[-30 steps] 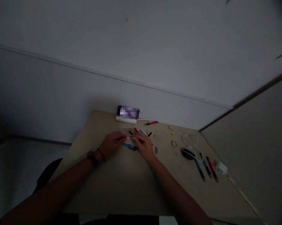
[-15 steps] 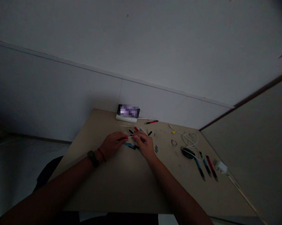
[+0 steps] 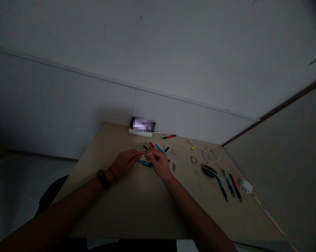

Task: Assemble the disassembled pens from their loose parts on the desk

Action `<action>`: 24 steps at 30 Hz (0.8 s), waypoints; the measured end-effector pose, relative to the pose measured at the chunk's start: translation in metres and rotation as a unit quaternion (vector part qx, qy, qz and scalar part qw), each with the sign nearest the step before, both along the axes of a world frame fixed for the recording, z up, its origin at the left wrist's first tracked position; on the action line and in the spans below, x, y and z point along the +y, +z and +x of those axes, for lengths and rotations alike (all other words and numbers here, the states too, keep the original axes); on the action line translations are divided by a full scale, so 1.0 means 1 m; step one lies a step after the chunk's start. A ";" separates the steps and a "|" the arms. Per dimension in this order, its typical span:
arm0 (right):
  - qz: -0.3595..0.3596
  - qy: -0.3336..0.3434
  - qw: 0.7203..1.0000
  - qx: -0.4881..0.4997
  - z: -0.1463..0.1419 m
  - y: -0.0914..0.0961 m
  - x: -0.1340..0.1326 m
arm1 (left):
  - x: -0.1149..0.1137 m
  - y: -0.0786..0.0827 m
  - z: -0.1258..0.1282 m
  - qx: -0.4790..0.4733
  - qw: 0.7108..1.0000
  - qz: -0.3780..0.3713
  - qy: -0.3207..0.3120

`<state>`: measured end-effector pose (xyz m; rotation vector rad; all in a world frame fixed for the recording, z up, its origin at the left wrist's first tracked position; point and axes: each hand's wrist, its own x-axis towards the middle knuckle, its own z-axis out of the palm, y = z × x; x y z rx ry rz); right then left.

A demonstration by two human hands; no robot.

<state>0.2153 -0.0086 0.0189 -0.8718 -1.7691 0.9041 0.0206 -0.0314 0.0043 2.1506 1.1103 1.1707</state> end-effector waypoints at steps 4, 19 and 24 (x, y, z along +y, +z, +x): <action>0.009 -0.007 1.000 0.007 -0.002 0.000 0.000 | 0.001 -0.003 -0.001 0.010 1.000 -0.002 0.009; -0.042 -0.027 0.999 0.002 -0.002 -0.012 0.002 | 0.004 0.000 0.000 -0.019 0.999 -0.019 0.025; -0.070 -0.095 0.993 0.011 0.011 -0.015 0.016 | 0.012 0.001 -0.007 -0.071 0.992 -0.032 0.095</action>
